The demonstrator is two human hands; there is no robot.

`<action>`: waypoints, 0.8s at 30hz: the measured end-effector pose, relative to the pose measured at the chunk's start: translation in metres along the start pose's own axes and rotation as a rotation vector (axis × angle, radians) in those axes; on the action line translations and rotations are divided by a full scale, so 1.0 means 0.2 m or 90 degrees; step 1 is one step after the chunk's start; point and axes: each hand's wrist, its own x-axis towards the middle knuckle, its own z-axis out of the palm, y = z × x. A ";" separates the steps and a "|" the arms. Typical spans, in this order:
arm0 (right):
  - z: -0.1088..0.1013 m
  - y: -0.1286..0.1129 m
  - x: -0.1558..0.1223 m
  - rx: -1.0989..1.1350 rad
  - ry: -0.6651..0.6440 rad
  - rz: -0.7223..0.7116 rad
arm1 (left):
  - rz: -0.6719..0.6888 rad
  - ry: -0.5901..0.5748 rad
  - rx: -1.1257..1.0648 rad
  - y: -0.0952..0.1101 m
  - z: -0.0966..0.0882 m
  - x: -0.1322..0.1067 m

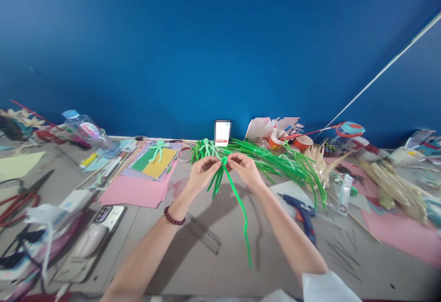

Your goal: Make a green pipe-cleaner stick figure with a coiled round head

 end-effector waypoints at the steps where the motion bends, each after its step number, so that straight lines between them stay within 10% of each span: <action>1: 0.00 0.00 0.00 -0.010 0.002 -0.005 | 0.005 0.010 0.019 0.01 0.00 0.00; 24: 0.02 -0.01 -0.04 -0.106 0.001 -0.114 | 0.110 0.016 0.143 0.05 0.04 -0.05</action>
